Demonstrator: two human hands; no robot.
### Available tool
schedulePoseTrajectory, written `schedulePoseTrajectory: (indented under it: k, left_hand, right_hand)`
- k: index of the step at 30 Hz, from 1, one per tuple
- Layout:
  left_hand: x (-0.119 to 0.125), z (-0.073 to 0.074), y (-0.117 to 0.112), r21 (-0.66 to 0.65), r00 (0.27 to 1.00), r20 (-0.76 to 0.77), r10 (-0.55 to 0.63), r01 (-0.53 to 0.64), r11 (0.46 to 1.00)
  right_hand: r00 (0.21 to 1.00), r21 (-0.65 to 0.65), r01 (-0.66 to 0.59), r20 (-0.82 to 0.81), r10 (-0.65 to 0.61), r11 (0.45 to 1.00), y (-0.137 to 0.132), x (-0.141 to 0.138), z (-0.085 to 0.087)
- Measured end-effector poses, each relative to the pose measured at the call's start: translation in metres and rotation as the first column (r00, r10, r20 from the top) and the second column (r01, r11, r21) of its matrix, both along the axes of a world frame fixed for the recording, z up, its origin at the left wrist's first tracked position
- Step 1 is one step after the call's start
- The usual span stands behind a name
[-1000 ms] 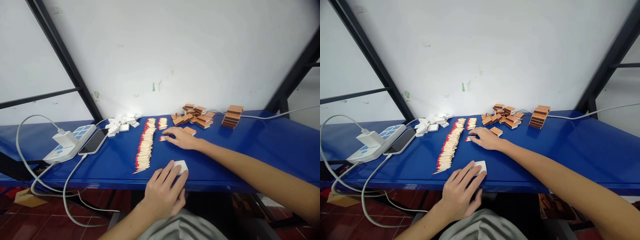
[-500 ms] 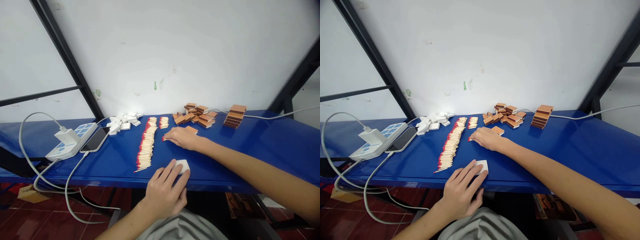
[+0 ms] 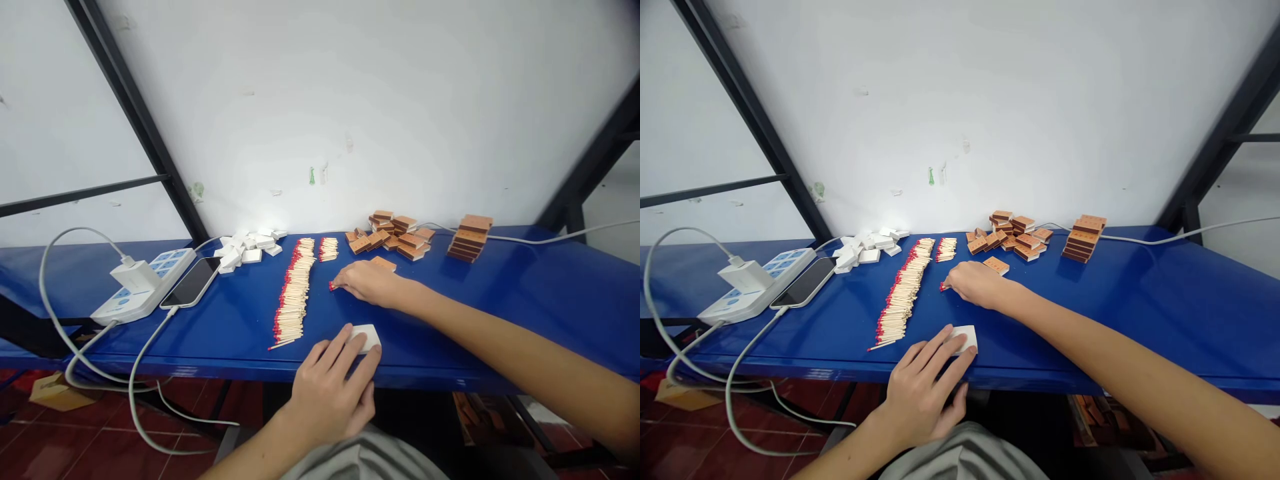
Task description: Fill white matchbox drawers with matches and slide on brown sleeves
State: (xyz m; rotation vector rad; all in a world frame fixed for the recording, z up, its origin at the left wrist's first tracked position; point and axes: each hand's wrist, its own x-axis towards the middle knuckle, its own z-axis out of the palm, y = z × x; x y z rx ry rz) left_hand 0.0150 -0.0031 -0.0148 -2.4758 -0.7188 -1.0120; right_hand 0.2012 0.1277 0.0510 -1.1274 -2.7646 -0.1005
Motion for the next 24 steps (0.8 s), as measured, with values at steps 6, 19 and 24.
schedulePoseTrajectory:
  k: [6, 19, 24]
  left_hand:
    - [-0.001, 0.0, 0.0, -0.003, 1.0, -0.017, -0.004, 0.004, 1.0]
    - [0.0, 0.002, -0.001, 0.002, 1.0, -0.011, -0.002, 0.002, 1.0]
    - [0.0, 0.001, -0.001, 0.0, 1.0, -0.015, 0.003, -0.003, 1.0]
  right_hand:
    - [0.999, -0.019, -0.044, -0.014, 0.043, 0.999, -0.002, 0.003, 0.006]
    - [0.991, -0.047, -0.051, -0.126, 0.045, 0.998, -0.004, 0.006, -0.006]
    - [0.987, 0.01, -0.083, -0.136, 0.083, 0.997, 0.001, 0.008, -0.012]
